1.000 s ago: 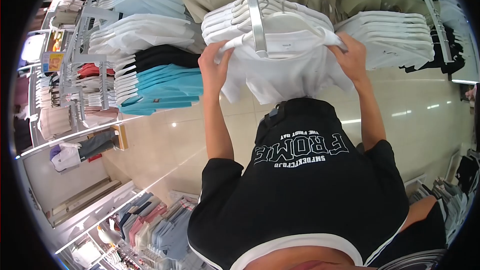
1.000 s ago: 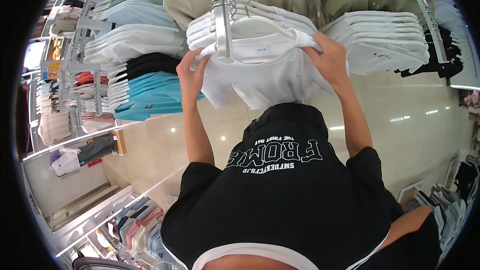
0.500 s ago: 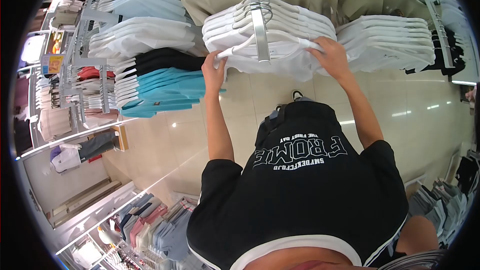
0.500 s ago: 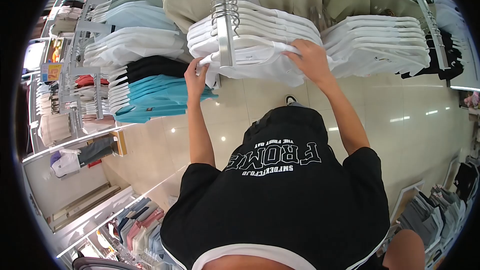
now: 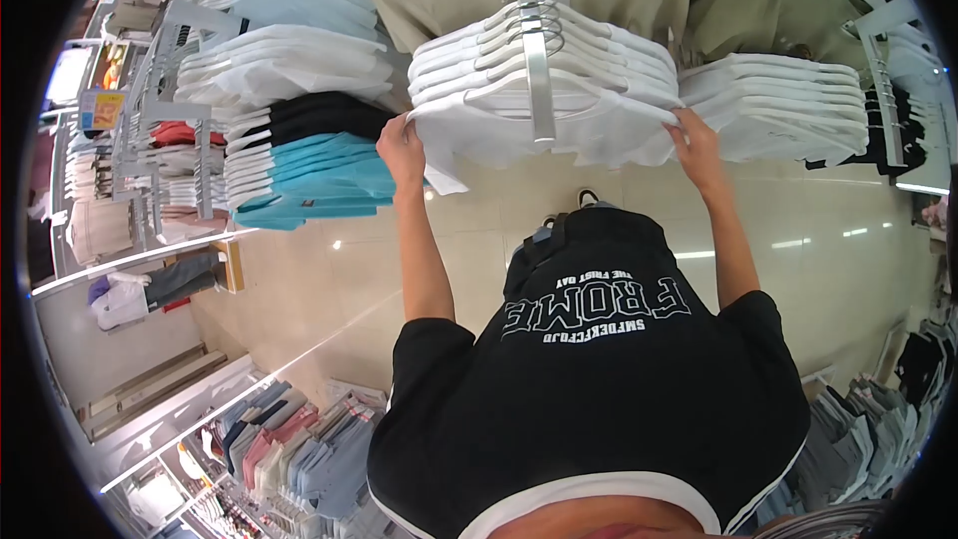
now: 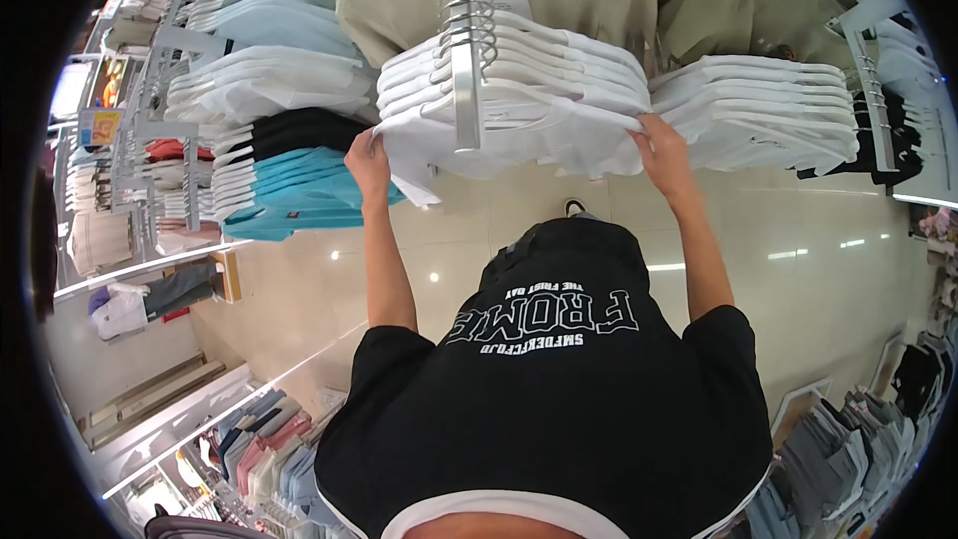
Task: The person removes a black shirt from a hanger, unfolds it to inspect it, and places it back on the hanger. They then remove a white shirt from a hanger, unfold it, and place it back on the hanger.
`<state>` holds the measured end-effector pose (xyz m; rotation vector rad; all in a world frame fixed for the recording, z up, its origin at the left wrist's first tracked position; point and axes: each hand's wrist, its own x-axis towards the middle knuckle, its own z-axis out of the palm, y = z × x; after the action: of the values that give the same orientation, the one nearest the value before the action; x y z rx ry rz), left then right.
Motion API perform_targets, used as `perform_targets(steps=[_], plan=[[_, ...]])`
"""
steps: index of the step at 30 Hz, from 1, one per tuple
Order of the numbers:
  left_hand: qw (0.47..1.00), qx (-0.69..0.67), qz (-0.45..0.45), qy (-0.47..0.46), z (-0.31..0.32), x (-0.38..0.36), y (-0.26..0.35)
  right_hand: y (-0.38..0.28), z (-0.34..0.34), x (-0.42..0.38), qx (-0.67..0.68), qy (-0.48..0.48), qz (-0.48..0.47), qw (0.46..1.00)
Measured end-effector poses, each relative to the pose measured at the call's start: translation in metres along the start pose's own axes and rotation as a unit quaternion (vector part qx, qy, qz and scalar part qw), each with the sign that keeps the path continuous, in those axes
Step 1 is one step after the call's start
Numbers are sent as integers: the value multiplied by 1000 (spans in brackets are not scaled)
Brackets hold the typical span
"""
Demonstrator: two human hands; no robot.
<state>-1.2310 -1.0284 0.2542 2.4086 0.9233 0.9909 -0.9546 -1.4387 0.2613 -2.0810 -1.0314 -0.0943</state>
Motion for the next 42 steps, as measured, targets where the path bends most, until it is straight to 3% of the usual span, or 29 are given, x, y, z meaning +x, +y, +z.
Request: perform_targets(steps=[2, 6, 12, 17, 24, 29, 35, 38, 42], plan=[[999, -17, 26, 8, -2, 0, 15, 7, 9, 1, -15, 26, -32, 999], [997, -52, 47, -34, -10, 9, 50, -1, 6, 5, 22, 4, 22, 1000], [992, -117, 35, -30, -11, 11, 60, -5, 7, 5, -10, 53, -28, 998], [992, -121, 24, -25, -11, 11, 59, -12, 7, 7, 26, 42, 1, 999], [986, -127, -88, -58, -4, -2, 29, -6, 11, -1, 30, 48, -7, 998], [995, -51, -61, -53, -4, -5, 35, -12, 4, -5, 45, 26, 42, 998], [997, -74, 15, -9, -10, 5, 60, -10, 4, -14, 35, 17, 56, 998], [997, -70, 9, -6, -6, 3, 57, -8, 2, -15, 32, 12, 57, 998], [992, -76, -89, -51, 2, -3, 46, -11, 1, -11, 35, 18, 54, 998]])
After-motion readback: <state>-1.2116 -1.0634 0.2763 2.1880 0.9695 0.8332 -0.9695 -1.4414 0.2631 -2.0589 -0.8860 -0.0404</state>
